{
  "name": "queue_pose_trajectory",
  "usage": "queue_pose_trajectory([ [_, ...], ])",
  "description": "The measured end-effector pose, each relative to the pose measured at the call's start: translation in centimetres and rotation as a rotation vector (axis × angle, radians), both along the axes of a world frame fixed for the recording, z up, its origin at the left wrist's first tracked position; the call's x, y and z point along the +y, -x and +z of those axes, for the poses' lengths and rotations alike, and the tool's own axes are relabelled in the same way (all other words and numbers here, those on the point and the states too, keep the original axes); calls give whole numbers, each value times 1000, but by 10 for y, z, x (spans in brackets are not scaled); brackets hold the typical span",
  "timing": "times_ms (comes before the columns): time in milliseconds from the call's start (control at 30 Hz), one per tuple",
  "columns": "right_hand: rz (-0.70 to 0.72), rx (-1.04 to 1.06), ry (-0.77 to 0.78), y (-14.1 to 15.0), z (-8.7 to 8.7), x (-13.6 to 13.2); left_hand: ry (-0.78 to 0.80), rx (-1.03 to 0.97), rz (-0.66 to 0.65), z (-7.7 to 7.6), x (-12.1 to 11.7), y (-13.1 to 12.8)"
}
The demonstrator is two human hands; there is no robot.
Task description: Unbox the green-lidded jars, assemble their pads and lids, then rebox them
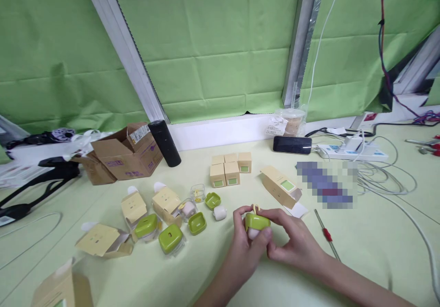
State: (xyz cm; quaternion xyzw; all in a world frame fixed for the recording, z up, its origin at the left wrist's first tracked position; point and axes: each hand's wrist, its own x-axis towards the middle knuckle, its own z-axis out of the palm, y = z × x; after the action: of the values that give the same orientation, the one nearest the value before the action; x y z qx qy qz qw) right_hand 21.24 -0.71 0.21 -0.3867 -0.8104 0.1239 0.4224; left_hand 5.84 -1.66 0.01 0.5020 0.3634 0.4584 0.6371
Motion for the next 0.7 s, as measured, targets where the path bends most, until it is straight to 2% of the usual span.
queue_pose_trajectory([
  [167, 87, -58, 35, 0, 5, -3, 5, 173, -39, 1, -1, 6],
  [300, 153, -64, 80, -6, 4, 0, 9, 159, -82, 9, -1, 10],
  [400, 214, -69, 183, -12, 6, 4, 97, 128, -182, 14, 1, 14],
  [500, 270, -42, 287, -16, 11, 6, 172, 183, -293, 17, 5, 19],
  [600, 283, -14, 341, -17, 15, 6, 174, 268, -325, 21, 7, 25],
  [700, 287, 69, 401, -16, 16, 5, 178, 271, -360, 26, 5, 29],
])
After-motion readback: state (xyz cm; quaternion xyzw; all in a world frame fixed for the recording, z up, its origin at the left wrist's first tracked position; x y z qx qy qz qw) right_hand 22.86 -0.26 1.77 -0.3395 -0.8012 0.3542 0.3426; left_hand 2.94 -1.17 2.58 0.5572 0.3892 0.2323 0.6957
